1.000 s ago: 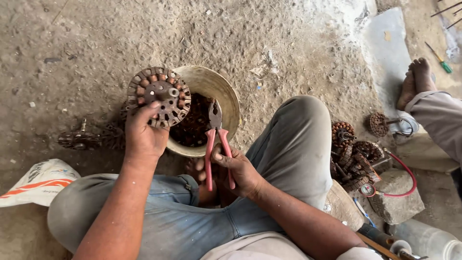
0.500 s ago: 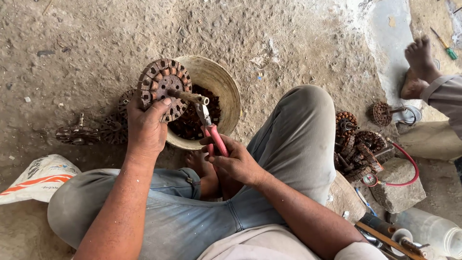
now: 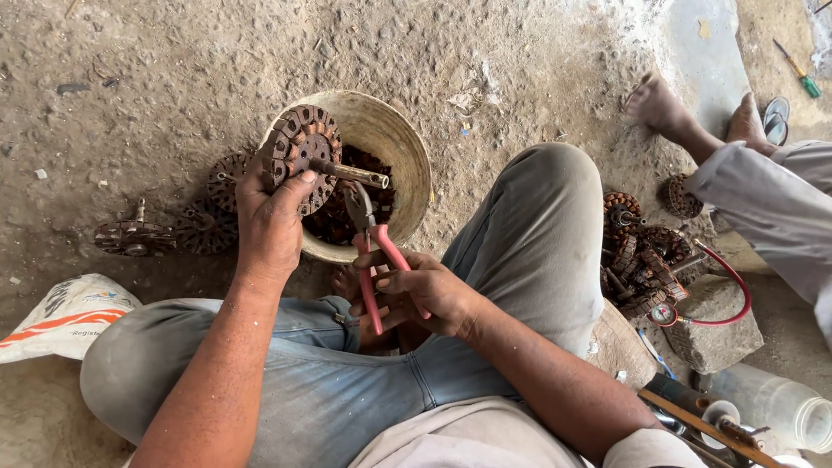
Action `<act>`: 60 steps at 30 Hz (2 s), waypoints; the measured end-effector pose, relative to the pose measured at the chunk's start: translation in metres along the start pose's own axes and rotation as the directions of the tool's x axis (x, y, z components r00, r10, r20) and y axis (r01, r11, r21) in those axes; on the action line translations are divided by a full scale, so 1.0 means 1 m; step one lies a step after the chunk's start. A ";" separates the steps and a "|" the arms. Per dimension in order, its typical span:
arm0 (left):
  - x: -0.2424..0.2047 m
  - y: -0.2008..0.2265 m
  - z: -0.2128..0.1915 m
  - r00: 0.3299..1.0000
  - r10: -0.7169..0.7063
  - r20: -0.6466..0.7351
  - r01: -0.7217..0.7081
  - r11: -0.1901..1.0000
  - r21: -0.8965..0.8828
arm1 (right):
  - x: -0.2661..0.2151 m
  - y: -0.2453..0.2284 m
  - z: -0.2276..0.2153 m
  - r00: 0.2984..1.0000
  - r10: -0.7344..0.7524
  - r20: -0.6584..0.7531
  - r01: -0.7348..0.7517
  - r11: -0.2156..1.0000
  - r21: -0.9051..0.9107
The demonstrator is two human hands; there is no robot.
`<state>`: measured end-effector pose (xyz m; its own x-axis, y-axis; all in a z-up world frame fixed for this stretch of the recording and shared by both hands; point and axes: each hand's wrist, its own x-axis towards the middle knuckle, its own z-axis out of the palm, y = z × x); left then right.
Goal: The person sits on the floor and uses pliers to pull copper coils out of a circular metal stator. The person holds the stator in one hand and uses the pliers in the other to grip and extract the coils, dropping the removed pieces into a bucket placed between their legs.
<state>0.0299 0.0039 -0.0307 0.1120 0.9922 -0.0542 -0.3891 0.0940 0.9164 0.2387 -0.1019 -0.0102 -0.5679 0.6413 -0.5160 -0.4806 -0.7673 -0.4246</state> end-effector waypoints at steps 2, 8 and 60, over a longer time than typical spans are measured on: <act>0.001 0.000 -0.001 1.000 0.013 0.003 -0.013 0.999 0.033 | -0.001 -0.002 0.002 0.998 0.041 -0.040 -0.040 0.999 0.030; 0.002 -0.002 -0.001 1.000 -0.002 -0.012 0.002 0.999 0.039 | 0.003 0.004 -0.002 0.998 0.000 -0.064 0.001 1.000 0.007; -0.019 0.046 0.017 0.946 0.042 0.320 -0.258 0.695 0.671 | 0.001 0.028 -0.019 0.899 -0.434 0.062 0.274 0.447 -0.851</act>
<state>0.0253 -0.0125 0.0195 0.3825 0.9169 0.1145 0.3141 -0.2456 0.9171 0.2376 -0.1232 -0.0371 -0.3435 0.9096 -0.2337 0.1981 -0.1731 -0.9648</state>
